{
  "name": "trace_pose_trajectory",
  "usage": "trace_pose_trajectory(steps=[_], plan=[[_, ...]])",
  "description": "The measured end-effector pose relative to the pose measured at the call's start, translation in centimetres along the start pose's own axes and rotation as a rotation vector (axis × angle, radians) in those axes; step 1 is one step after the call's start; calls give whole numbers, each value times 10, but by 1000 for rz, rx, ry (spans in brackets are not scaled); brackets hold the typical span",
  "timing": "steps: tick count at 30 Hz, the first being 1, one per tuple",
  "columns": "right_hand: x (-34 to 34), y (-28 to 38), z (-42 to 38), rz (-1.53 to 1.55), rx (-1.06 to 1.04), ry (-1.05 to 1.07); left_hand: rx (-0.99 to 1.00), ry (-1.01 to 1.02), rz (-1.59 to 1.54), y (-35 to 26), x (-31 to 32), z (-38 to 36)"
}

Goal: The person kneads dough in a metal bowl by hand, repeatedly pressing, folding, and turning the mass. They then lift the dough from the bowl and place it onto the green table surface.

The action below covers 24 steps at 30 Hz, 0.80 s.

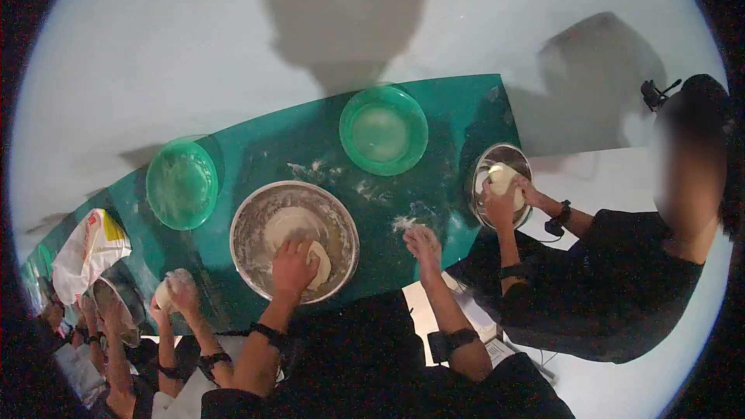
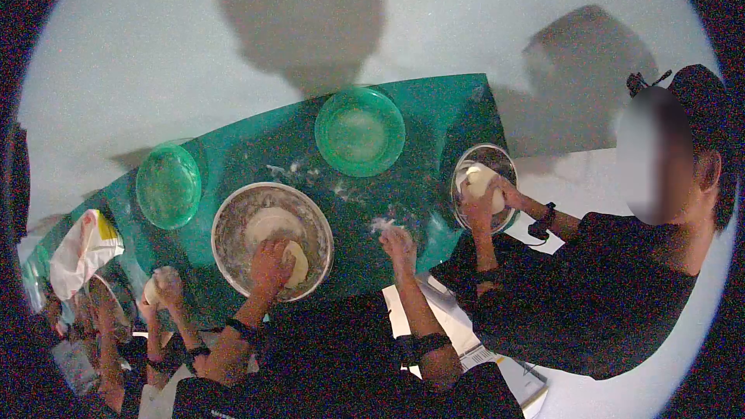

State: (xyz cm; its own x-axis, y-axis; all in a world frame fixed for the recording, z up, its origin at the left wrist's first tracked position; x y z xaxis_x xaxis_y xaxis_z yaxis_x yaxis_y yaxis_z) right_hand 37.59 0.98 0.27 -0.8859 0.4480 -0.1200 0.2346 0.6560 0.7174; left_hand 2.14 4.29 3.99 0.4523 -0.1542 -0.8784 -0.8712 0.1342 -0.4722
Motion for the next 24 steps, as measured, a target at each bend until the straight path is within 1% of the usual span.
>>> trace_pose_trajectory(steps=[2,5,8,9,11,12,13,14,15,17,19,22,24], plan=[[-1,-3,-11,-24,71,2,26,-30,-26,-2,-7,1],[32,-7,-29,204,57,191,33,-45,-147,-3,-15,9],[68,-28,-43,236,115,294,-50,118,-100,5,3,10],[79,-35,-50,162,194,260,-49,109,-100,7,6,8],[90,-48,-63,67,156,328,-47,90,-103,9,10,6],[93,-56,-68,20,138,360,-57,117,-100,9,9,5],[94,-70,-71,3,231,344,-64,142,-96,8,10,5],[90,-72,-75,-84,206,344,-74,170,-96,8,11,4],[87,-71,-82,-173,183,345,-69,156,-86,8,12,4],[75,-60,-94,-476,28,326,-65,134,-70,12,17,0],[70,-23,-118,-887,-248,285,-77,152,-109,14,18,-2],[94,67,-157,-1201,-711,218,-73,140,-96,13,9,-2],[86,113,-132,-1265,-780,61,-51,111,-83,10,9,-2]])
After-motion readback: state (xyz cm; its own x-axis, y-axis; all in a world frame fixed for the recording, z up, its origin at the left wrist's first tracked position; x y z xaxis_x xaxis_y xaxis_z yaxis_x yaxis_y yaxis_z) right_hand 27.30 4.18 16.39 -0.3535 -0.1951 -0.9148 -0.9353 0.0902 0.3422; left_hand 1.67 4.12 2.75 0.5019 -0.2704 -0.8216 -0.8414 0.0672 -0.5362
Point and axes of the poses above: each hand's wrist, its own z-axis towards the middle knuckle, its own x-axis out of the palm, y = z × x, the point moved 9 cm from there along z, towards the middle knuckle, and after that the axes turned 1 degree about -z, right-handed, at the moved point
